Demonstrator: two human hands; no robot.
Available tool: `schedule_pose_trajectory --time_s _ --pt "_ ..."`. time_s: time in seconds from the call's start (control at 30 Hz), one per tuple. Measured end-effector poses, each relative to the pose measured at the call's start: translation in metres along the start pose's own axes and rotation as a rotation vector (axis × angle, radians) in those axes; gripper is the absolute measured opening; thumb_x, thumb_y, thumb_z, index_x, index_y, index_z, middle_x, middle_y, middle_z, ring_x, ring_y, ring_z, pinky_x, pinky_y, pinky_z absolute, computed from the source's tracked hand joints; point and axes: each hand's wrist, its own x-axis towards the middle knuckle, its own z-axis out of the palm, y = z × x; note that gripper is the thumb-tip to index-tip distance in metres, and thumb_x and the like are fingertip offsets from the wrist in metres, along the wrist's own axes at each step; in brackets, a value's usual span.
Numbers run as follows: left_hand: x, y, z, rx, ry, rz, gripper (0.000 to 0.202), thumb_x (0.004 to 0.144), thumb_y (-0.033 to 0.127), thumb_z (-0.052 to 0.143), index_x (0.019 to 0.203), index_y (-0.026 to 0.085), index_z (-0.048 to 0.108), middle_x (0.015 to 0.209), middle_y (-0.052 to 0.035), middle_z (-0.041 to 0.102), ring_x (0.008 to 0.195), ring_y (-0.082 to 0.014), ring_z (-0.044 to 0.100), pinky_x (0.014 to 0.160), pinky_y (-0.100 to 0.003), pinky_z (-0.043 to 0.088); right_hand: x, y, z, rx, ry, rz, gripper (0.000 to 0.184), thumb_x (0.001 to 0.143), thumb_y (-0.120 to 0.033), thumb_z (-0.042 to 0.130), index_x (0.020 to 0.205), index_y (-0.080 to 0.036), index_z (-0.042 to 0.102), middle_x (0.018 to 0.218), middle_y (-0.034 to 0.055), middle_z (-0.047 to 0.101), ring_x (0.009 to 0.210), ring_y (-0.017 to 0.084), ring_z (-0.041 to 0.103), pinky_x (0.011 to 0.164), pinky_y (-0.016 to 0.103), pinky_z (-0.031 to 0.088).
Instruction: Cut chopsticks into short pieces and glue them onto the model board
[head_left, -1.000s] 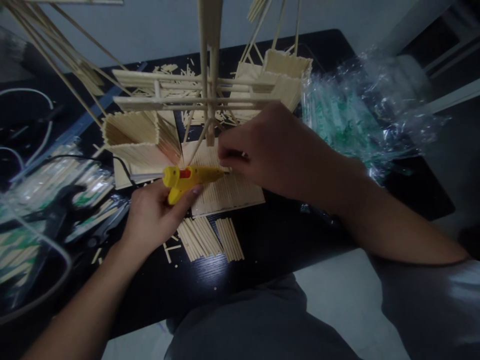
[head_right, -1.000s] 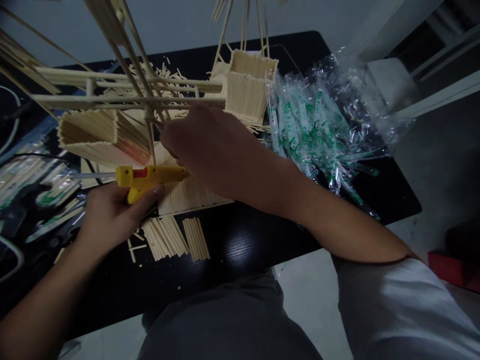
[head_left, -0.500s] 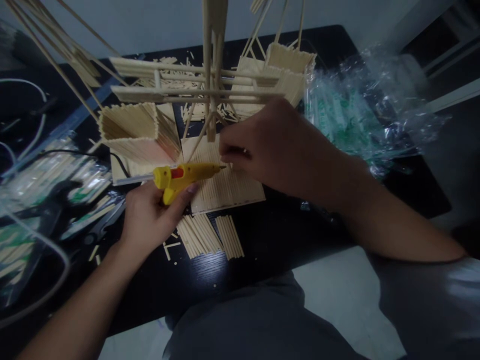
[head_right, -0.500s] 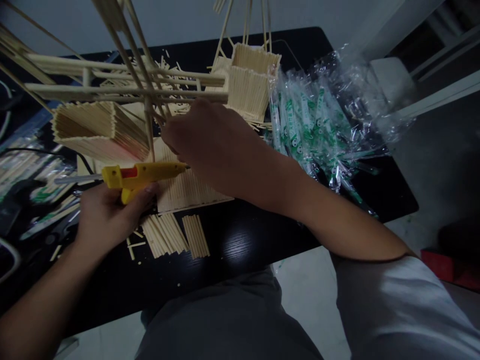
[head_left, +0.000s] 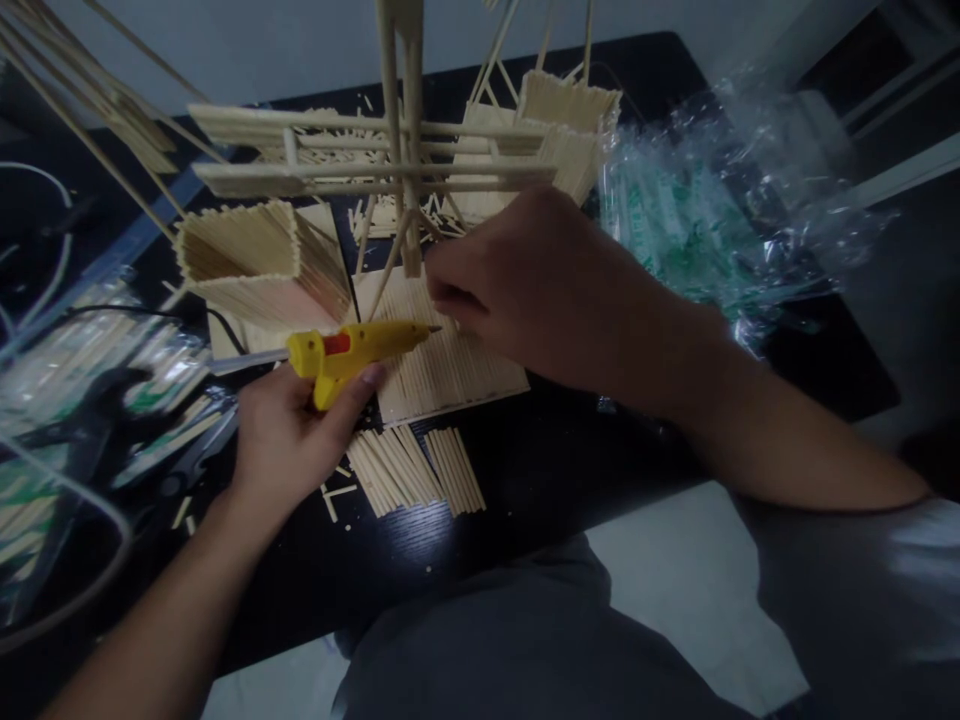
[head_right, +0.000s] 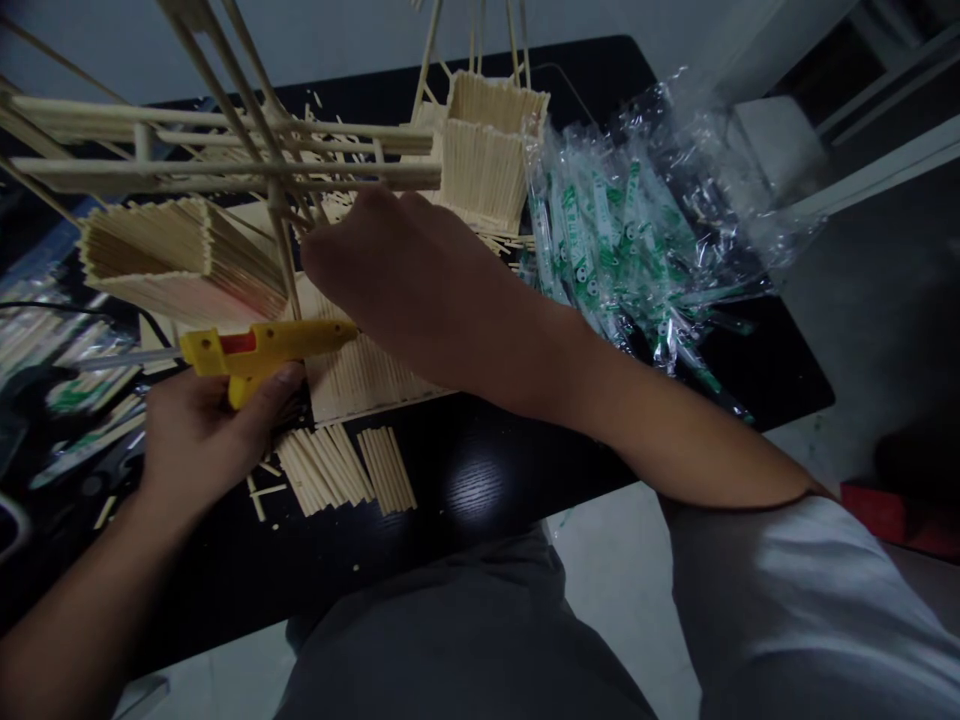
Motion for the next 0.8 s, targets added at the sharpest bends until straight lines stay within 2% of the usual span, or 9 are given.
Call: schedule_pose_trajectory --time_s 0.13,0.27,0.43,0.53,0.6,0.67,0.73,0.8 --pt "-0.001 -0.001 -0.001 -0.005 0.001 -0.007 0.050 0.094 0.067 0.069 0.070 0.024 0.067 0.062 -0.0012 0.064 0.057 -0.0169 0.058 0.057 -0.035 0.042 0.000 -0.002 -0.001 -0.031 -0.021 0.010 0.025 0.111 -0.007 0.057 0.108 -0.018 0.079 0.077 0.0039 0.075 0.073 0.023 0.071 0.073 0.037 0.044" --pt "-0.002 -0.002 -0.002 0.017 0.001 -0.004 0.050 0.096 0.066 0.068 0.069 0.024 0.067 0.062 -0.0002 0.063 0.058 -0.0157 0.058 0.058 -0.034 0.043 -0.001 -0.005 -0.006 -0.031 -0.047 0.011 0.029 0.112 -0.004 0.052 0.117 -0.015 0.078 0.070 0.0010 0.068 0.066 0.021 0.066 0.068 0.036 0.042" --pt "0.000 -0.007 0.002 -0.002 0.067 0.063 0.050 0.095 0.066 0.071 0.067 0.025 0.068 0.059 0.0008 0.065 0.053 -0.0154 0.058 0.054 -0.034 0.041 -0.004 -0.006 -0.013 -0.021 -0.100 0.004 0.035 0.112 -0.003 0.044 0.118 -0.017 0.075 0.066 -0.0046 0.060 0.060 0.017 0.057 0.074 0.034 0.045" --pt "0.000 -0.011 0.006 -0.029 0.112 0.121 0.041 0.094 0.061 0.076 0.073 0.025 0.074 0.062 0.0013 0.070 0.053 -0.0161 0.061 0.052 -0.033 0.044 -0.006 -0.002 -0.013 -0.028 -0.039 -0.001 0.033 0.112 -0.005 0.044 0.121 -0.013 0.074 0.062 -0.0063 0.053 0.057 0.017 0.051 0.068 0.034 0.039" --pt "-0.001 -0.012 0.008 -0.055 0.128 0.186 0.036 0.095 0.057 0.079 0.077 0.025 0.076 0.066 0.0012 0.073 0.056 -0.0166 0.065 0.053 -0.032 0.047 -0.008 0.002 -0.012 -0.020 0.000 -0.019 0.034 0.113 -0.005 0.043 0.118 -0.013 0.075 0.062 -0.0052 0.053 0.058 0.019 0.052 0.066 0.035 0.036" --pt "-0.002 -0.012 0.008 -0.082 0.141 0.246 0.032 0.094 0.053 0.082 0.081 0.025 0.076 0.071 0.0013 0.075 0.059 -0.0171 0.068 0.055 -0.031 0.050 -0.009 0.007 -0.011 0.010 0.007 -0.073 0.037 0.113 -0.005 0.041 0.110 -0.014 0.077 0.066 -0.0032 0.058 0.062 0.019 0.054 0.072 0.036 0.041" --pt "-0.004 -0.012 0.006 -0.088 0.132 0.293 0.027 0.095 0.049 0.084 0.088 0.025 0.075 0.077 0.0016 0.076 0.064 -0.0175 0.070 0.058 -0.031 0.053 -0.010 0.012 -0.011 0.050 -0.027 -0.119 0.041 0.114 -0.006 0.040 0.104 -0.015 0.078 0.069 -0.0022 0.063 0.063 0.018 0.056 0.085 0.039 0.049" --pt "-0.004 -0.011 0.003 -0.058 0.097 0.339 0.022 0.098 0.045 0.083 0.094 0.025 0.075 0.078 0.0020 0.075 0.066 -0.0174 0.070 0.060 -0.031 0.052 -0.011 0.015 -0.011 0.076 -0.046 -0.108 0.042 0.116 -0.007 0.040 0.104 -0.016 0.080 0.069 -0.0021 0.066 0.065 0.019 0.058 0.097 0.042 0.051"
